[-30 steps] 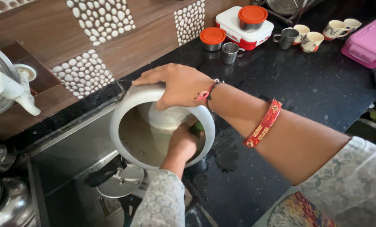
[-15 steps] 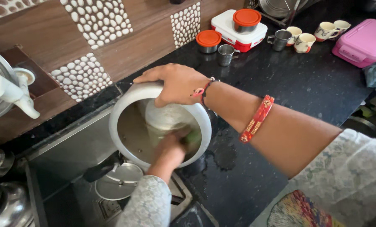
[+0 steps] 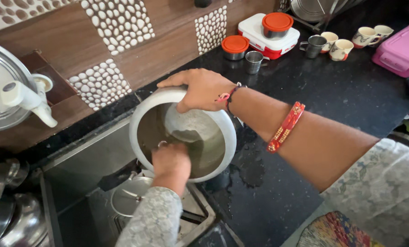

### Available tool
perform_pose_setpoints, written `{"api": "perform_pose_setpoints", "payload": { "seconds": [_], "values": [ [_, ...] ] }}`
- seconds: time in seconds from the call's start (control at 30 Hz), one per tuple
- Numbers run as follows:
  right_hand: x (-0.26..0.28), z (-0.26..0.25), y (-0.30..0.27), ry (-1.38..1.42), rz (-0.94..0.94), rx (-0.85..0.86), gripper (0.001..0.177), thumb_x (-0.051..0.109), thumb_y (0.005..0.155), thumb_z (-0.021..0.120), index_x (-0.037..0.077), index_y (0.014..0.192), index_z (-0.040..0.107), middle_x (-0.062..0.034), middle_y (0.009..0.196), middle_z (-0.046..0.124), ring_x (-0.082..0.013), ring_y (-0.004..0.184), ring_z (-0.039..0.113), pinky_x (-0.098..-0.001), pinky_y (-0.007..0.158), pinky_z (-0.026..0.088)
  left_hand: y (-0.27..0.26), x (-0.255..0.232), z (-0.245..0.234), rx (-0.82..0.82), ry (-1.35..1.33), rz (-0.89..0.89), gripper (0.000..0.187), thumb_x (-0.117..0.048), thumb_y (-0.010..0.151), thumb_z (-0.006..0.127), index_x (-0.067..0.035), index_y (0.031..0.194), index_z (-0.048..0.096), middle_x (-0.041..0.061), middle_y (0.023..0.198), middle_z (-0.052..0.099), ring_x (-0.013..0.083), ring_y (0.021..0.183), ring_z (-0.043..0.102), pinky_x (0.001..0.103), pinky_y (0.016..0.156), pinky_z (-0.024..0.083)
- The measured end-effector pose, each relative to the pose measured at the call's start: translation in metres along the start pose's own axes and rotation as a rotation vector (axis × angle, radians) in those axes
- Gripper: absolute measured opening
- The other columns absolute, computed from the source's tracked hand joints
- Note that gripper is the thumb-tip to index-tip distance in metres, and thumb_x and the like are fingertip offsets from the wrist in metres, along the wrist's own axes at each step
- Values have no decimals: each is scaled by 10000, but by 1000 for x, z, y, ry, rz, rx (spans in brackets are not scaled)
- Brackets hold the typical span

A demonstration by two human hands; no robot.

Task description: The person tips cooked legumes from a rice cooker inner pot onto a plate, carries the pot to the sink, and wets it. They wet a green scrub sponge, then scrub the inside of the pot while holding it over the sink.

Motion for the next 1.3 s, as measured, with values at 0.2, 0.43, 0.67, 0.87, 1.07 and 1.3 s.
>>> {"api": "perform_pose_setpoints", "payload": {
  "seconds": [0.2,0.43,0.67,0.87,1.07,1.3],
  "values": [
    [3,3,1,-11,-20,9,735,324,640,737,345,1368,637,10,1438,619,-226,1226,641,-329,1058,483,-4,2,-12,66,-365,72,285,-228,881,595,-150,1115,738,146,1118,729,319,1037,716,461,887,558],
    [8,6,5,-31,-27,8,730,337,644,751,346,1365,638,12,1456,595,-239,1263,598,-345,1061,462,-21,13,-31,174,-260,20,297,-220,922,558,-249,1154,741,140,1219,697,345,1157,650,457,983,508],
    [14,4,3,-14,-67,25,750,323,629,764,330,1368,635,-1,1451,605,-235,1268,606,-333,1068,470,-27,12,-43,-56,102,106,265,-183,971,540,-145,1155,727,141,1217,716,330,1173,666,488,988,513],
    [10,5,2,1,-25,54,746,316,638,739,350,1376,632,10,1450,607,-235,1234,627,-336,1054,478,-22,8,-35,179,-187,69,356,-163,901,543,-244,1142,792,102,1288,691,323,1245,628,472,1043,490],
    [12,7,6,-43,-6,17,741,339,637,742,343,1370,637,6,1452,603,-239,1249,615,-346,1064,473,-18,8,-20,253,-297,-53,370,-186,908,567,-201,1238,733,143,1344,641,344,1287,599,463,1080,474],
    [19,9,7,-61,-39,-11,728,348,640,743,337,1362,647,-6,1453,593,-252,1255,602,-359,1058,463,-13,3,-7,87,60,55,381,-258,927,563,-342,1284,667,40,1391,624,331,1325,530,530,1119,360]
  ]
}}
Point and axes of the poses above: each hand's wrist, its own y-axis towards the middle knuckle, its own z-axis out of the palm, x = y × z, the point moved 2 cm from there along y, towards the middle knuckle
